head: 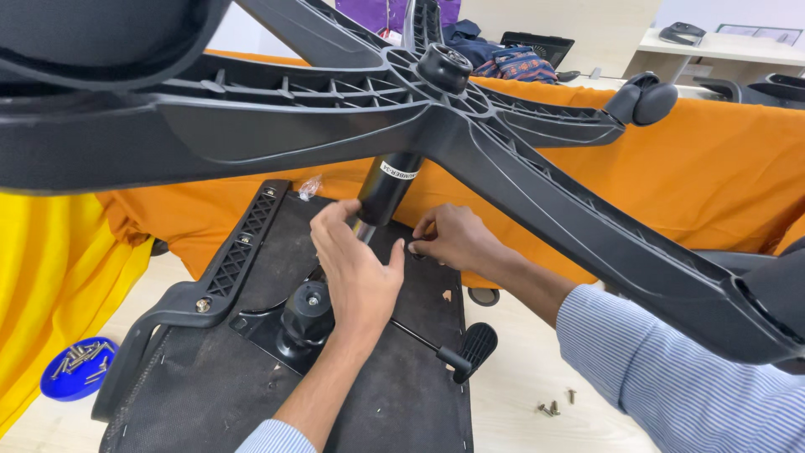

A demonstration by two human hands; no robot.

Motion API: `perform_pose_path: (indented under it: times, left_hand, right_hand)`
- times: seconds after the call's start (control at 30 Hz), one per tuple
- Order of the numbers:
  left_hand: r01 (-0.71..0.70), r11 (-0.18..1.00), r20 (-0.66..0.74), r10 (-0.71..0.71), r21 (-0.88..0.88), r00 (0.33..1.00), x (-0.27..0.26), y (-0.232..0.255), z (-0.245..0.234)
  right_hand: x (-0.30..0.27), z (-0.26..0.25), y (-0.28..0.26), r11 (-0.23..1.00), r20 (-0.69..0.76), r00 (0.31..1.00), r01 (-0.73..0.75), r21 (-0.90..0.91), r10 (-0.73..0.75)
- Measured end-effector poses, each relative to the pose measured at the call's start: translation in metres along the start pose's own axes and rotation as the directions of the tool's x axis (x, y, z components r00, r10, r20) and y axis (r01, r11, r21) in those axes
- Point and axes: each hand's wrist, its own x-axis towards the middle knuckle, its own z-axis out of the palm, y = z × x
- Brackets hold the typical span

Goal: The person removes the chair base from the seat by unscrewing fasteners with a screwdriver, then detaches the base and sets it aside. The person continues to remove screws from the underside of the seat, placing them on the table.

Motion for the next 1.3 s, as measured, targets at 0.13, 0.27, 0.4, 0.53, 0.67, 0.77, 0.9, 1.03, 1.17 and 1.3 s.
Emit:
perform_pose_path:
  times: [0.13, 0.27, 0.4, 0.53, 0.67, 0.77, 0.9, 1.03, 1.17, 1.3]
  left_hand:
    - [0.415, 0.894, 0.231, -0.373, -0.169, 0.898, 0.013, -0.018, 0.019]
    - [0.549, 0.836, 0.301, -0.526, 0.008, 0.796, 0.019, -0.029, 0.027]
    - [0.636, 0.766, 0.355, -0.622, 0.092, 0.698, 0.031, -0.03, 0.029]
    - [0.663, 0.742, 0.389, -0.643, 0.099, 0.66, 0.036, -0.031, 0.028]
    - [0.676, 0.732, 0.455, -0.633, 0.088, 0.626, 0.036, -0.038, 0.028]
    - [0.669, 0.738, 0.547, -0.595, 0.084, 0.588, 0.04, -0.046, 0.028]
    - [0.633, 0.768, 0.63, -0.54, 0.098, 0.558, 0.048, -0.054, 0.027]
    - [0.615, 0.78, 0.593, -0.553, 0.119, 0.586, 0.042, -0.051, 0.031]
    - [0.609, 0.785, 0.585, -0.548, 0.114, 0.597, 0.043, -0.05, 0.029]
    - [0.624, 0.775, 0.58, -0.554, 0.098, 0.597, 0.042, -0.051, 0.03]
  right_hand:
    - [0.001, -0.002, -0.011, 0.98, 0.092, 0.993, -0.049, -0.191, 0.068]
    - [0.009, -0.001, -0.013, 0.963, 0.155, 0.988, 0.029, -0.269, 0.014]
    - [0.024, -0.006, -0.008, 0.932, 0.282, 0.955, 0.181, -0.316, -0.09]
    - [0.037, -0.014, -0.001, 0.941, 0.345, 0.933, 0.203, -0.271, -0.102]
    - [0.035, -0.013, 0.006, 0.832, 0.343, 0.874, 0.454, -0.319, -0.345]
    - [0.025, -0.008, 0.003, 0.785, 0.306, 0.852, 0.515, -0.343, -0.425]
    - [0.011, 0.002, -0.005, 0.849, 0.113, 0.89, 0.456, -0.267, -0.443]
    - [0.01, 0.004, -0.003, 0.887, -0.056, 0.897, 0.422, -0.186, -0.438]
    - [0.019, -0.009, -0.001, 0.884, 0.204, 0.979, 0.076, -0.462, 0.023]
    - [0.028, -0.011, 0.01, 0.925, 0.252, 0.967, 0.125, -0.359, -0.033]
